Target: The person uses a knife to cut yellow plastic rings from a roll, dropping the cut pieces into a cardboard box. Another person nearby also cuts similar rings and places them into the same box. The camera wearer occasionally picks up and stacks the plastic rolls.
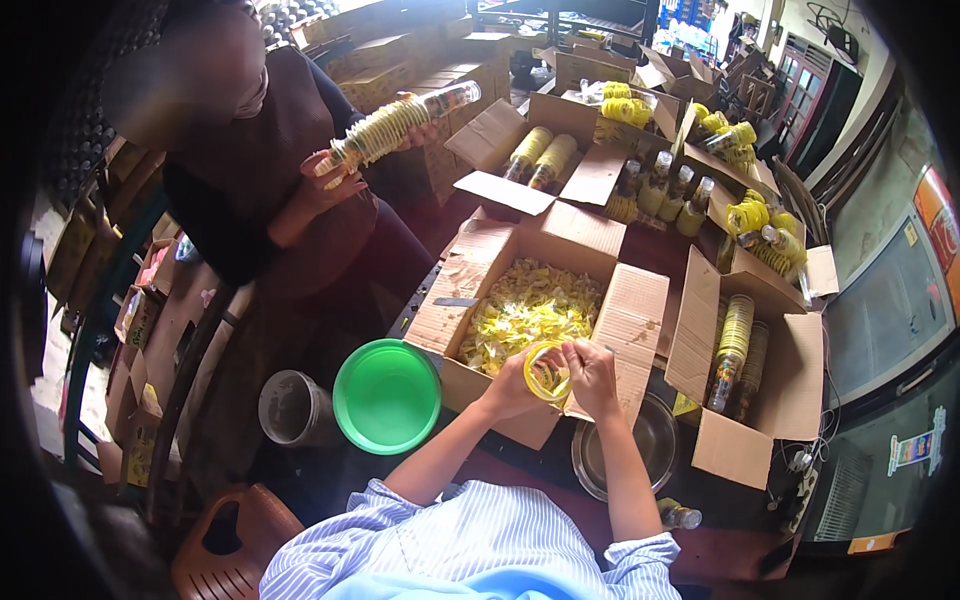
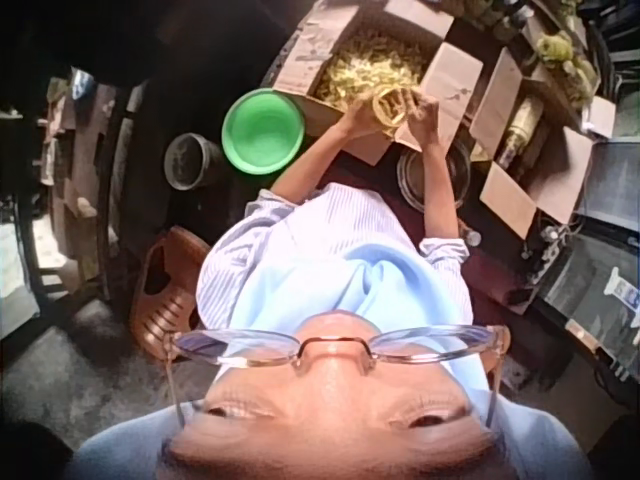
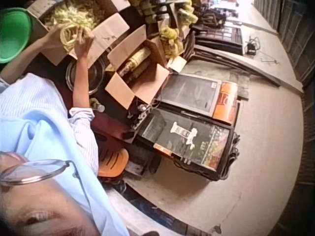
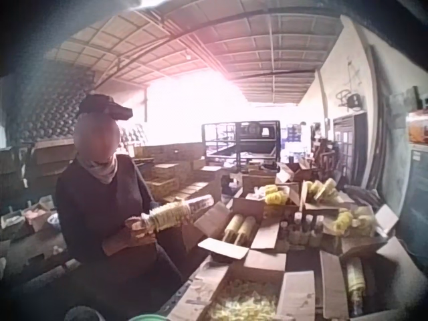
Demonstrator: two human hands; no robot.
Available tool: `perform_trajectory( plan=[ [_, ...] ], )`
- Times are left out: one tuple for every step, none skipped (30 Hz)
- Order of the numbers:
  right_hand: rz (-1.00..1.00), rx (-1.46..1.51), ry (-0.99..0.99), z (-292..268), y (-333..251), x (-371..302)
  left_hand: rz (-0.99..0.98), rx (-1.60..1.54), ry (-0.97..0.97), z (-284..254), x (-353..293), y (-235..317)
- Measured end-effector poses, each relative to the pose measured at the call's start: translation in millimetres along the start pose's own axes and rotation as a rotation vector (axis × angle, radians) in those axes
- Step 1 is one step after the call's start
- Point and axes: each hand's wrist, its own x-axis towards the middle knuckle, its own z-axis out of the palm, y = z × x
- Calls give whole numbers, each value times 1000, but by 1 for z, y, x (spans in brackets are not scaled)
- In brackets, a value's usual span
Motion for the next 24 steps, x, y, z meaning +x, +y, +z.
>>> perform_trajectory(
  plan=[
    [-12, 23, 66, 5, 6, 2, -3, 25, 46, 5, 1, -4],
    [-20, 68, 125, 11, 7, 6, -6, 51, 92, 10, 1, -6],
    [-7, 65, 166, 14, 11, 9, 6, 62, 154, 14, 4, -1],
    [6, 63, 205, 17, 15, 11, -13, 28, 161, 15, 4, -3],
    [63, 89, 225, 20, 19, 11, -10, 57, 183, 18, 4, -5],
    [112, 120, 250, 22, 20, 13, 1, 91, 206, 20, 5, -8],
    [98, 118, 282, 23, 21, 14, -9, 97, 211, 22, 6, -13],
    [153, 64, 314, 25, 27, 15, -12, 105, 226, 25, 6, -16],
    [156, 74, 368, 26, 23, 18, -16, 120, 246, 27, 9, -17],
    [157, 84, 421, 27, 20, 21, -21, 134, 267, 28, 10, -17],
    [201, 39, 438, 28, 24, 23, -19, 147, 280, 30, 10, -24],
    [207, 23, 479, 30, 26, 25, -15, 146, 312, 33, 11, -25],
    [211, 6, 518, 31, 27, 28, -11, 146, 345, 35, 13, -25],
    [215, -10, 556, 33, 28, 31, -8, 146, 378, 36, 15, -26],
    [206, -13, 620, 35, 31, 33, -35, 176, 376, 38, 13, -30],
    [256, 21, 697, 32, 42, 40, -15, 179, 438, 38, 10, -30],
    [305, 55, 774, 25, 61, 47, 5, 181, 500, 39, 2, -29],
    [349, 90, 854, 14, 76, 55, 31, 179, 564, 41, -3, -33],
    [398, 152, 650, 2, 69, 58, 3, 132, 531, 37, -7, -36],
    [335, 218, 568, 5, 61, 63, -5, 114, 516, 32, -6, -39],
    [279, 271, 485, 8, 54, 63, -23, 85, 498, 30, -6, -35],
    [220, 325, 395, 11, 47, 65, -42, 60, 487, 27, -5, -32],
    [316, 314, 232, 12, 38, 60, -28, 22, 470, 24, -4, -32],
    [236, 223, 195, 16, 43, 55, -12, 19, 457, 23, -1, -31]
  ],
)
